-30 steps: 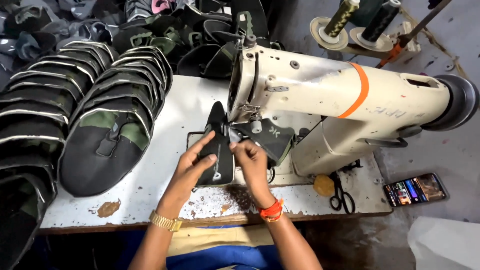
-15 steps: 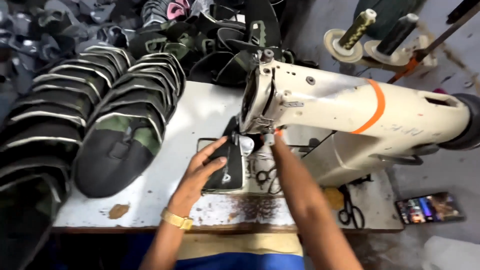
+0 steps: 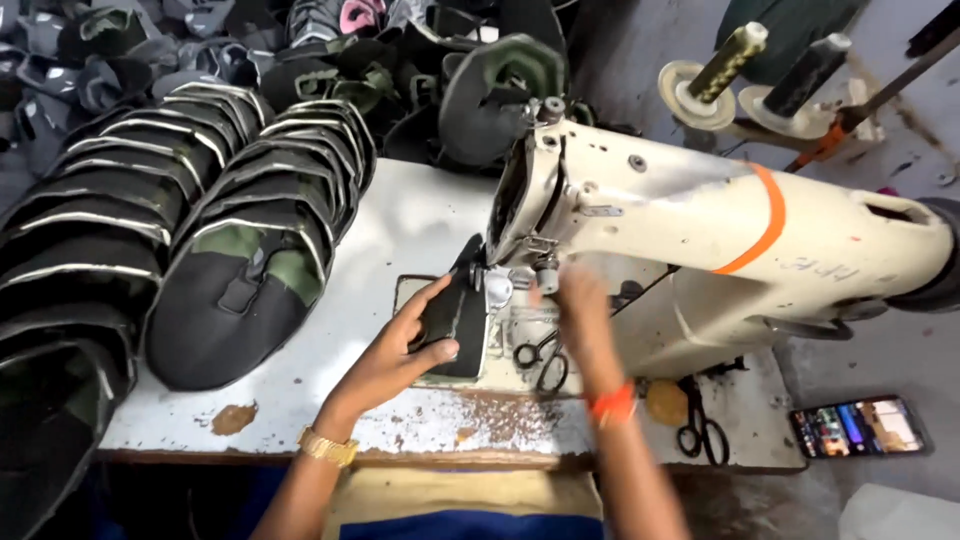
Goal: The person handles and inspects shoe upper components at a workstation in a factory.
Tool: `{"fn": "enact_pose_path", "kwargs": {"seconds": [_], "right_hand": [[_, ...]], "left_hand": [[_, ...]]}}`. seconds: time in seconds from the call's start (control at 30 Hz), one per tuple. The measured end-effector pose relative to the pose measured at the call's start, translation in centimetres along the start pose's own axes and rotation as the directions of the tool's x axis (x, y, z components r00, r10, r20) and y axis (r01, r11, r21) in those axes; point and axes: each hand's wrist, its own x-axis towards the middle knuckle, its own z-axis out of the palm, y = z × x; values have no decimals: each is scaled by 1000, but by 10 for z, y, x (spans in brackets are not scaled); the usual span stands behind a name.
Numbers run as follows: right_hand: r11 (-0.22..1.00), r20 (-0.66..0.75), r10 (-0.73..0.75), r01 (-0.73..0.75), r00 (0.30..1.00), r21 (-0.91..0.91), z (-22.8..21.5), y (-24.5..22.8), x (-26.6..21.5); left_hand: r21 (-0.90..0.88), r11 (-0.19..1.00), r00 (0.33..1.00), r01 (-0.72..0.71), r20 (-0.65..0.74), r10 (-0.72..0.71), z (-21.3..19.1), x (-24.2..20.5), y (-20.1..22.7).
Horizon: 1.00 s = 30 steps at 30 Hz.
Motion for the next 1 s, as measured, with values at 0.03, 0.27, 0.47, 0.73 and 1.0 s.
{"fn": "enact_pose_path", "kwargs": {"seconds": [0.03,0.27,0.47,0.73,1.0], "right_hand": [[1000,2,-7,7,1000,-5,15,-13,-23],[935,413,102,-228,905,271,90,-46,-120],[952,379,-6,-111,925,287,109,-24,-149],[705,299,173,-330,939,628,110,-65,-137],[772,184,107,-199,977,603,106,-74,-108]], "left_hand": [[-2,1000,1000,-8,-3,8,-2,4,2],[-168,986,999,22,35,-16,1,5,8],[-226,970,994,86,-51,-100,-4,28,14],[-231,957,955,178,-195,-225,-12,67,0],[-478,847,913,233,-192,-359,-42,127,-79]]}}
